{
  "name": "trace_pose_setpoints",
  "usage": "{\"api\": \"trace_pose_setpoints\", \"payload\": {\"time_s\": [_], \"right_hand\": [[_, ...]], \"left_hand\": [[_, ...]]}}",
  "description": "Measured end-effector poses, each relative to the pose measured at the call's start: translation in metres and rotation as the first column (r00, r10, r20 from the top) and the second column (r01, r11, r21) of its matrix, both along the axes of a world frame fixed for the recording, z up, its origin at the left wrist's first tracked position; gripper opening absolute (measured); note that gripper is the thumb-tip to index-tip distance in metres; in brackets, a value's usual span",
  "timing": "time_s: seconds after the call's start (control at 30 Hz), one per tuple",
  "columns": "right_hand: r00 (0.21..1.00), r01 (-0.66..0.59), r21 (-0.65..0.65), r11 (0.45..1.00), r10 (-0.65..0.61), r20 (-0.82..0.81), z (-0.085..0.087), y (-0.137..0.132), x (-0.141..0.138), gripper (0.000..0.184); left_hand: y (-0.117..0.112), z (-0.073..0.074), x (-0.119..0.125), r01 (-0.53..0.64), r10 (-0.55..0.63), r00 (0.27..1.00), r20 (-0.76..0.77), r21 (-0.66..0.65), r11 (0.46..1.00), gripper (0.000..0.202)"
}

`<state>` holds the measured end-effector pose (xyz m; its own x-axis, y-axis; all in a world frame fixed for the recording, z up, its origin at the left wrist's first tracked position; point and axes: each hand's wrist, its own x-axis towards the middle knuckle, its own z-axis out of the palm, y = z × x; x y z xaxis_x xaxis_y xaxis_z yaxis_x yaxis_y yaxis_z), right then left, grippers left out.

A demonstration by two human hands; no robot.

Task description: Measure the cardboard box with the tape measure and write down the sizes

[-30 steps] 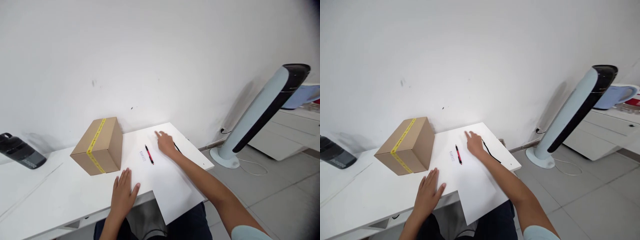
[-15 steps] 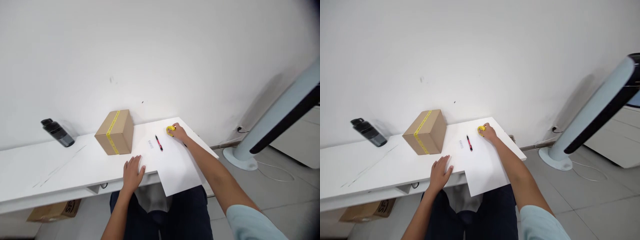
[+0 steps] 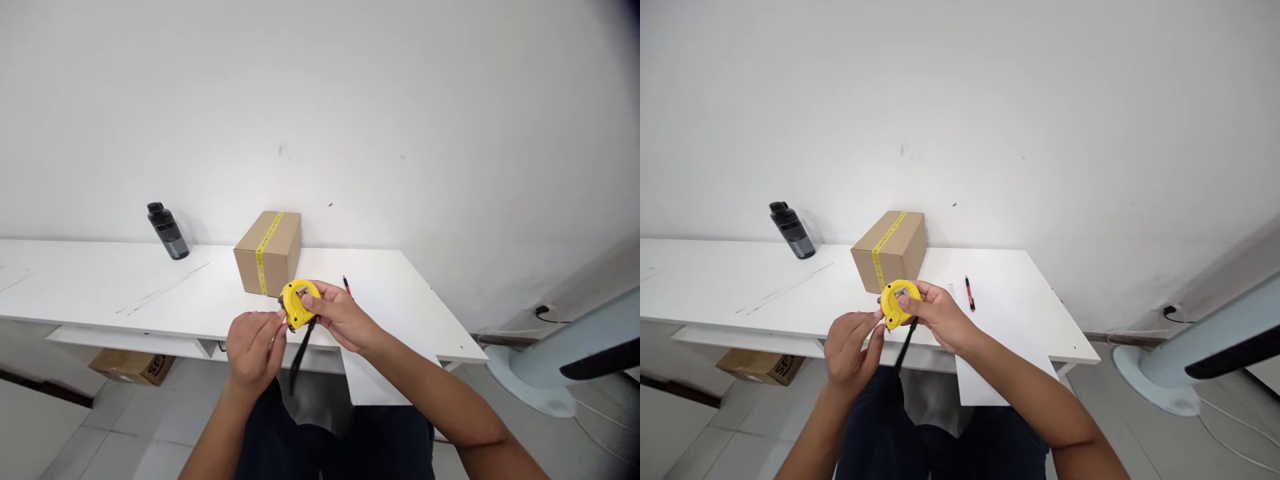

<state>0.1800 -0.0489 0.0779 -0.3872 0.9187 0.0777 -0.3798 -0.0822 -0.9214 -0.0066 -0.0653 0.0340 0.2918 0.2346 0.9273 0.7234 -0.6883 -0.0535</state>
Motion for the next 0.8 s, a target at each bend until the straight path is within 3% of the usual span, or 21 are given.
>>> {"api": "trace_pose_setpoints", "payload": {"time_s": [0.17, 0.3, 0.4, 0.47, 0.53, 0.57, 0.63, 0.7, 0.8], "right_hand": [[0.997, 0.071, -0.067, 0.995, -0.072, -0.012, -0.011, -0.002, -0.015, 0.051], [0.992, 0.123, -0.116, 0.986, -0.126, -0.020, -0.012, -0.011, -0.021, 0.056], [0.983, 0.181, -0.112, 0.977, -0.184, -0.014, -0.010, -0.012, -0.018, 0.058], [0.966, 0.256, -0.058, 0.965, -0.258, -0.028, -0.009, -0.005, -0.011, 0.058], [0.928, 0.371, 0.040, 0.928, -0.369, -0.049, -0.008, 0.009, 0.000, 0.058], [0.900, 0.436, 0.099, 0.895, -0.432, -0.057, -0.007, 0.019, 0.006, 0.058], [0.831, 0.554, 0.199, 0.808, -0.553, -0.069, -0.006, 0.040, 0.018, 0.060], [0.772, 0.629, 0.235, 0.741, -0.631, -0.077, -0.005, 0.058, 0.029, 0.062], [0.760, 0.638, 0.230, 0.735, -0.649, -0.038, -0.007, 0.076, 0.042, 0.062]], "left_hand": [[-0.011, 0.011, -0.014, 0.035, -0.035, 0.999, -0.004, 0.020, 0.999, 0.041], [-0.009, 0.008, -0.028, 0.059, -0.056, 0.997, -0.048, 0.058, 0.997, 0.044], [0.006, 0.003, -0.047, 0.054, -0.032, 0.991, -0.131, 0.164, 0.985, 0.042], [0.032, 0.004, -0.060, -0.018, 0.040, 0.995, -0.087, 0.244, 0.970, 0.040], [0.070, 0.011, -0.073, -0.156, 0.155, 0.988, 0.021, 0.224, 0.962, 0.029], [0.091, 0.016, -0.078, -0.238, 0.233, 0.971, 0.051, 0.117, 0.964, 0.019], [0.132, 0.030, -0.086, -0.348, 0.350, 0.936, -0.022, -0.194, 0.917, 0.027], [0.162, 0.042, -0.090, -0.346, 0.344, 0.937, -0.060, -0.293, 0.891, 0.036], [0.184, 0.054, -0.092, -0.302, 0.278, 0.953, -0.120, -0.361, 0.882, 0.038]]}}
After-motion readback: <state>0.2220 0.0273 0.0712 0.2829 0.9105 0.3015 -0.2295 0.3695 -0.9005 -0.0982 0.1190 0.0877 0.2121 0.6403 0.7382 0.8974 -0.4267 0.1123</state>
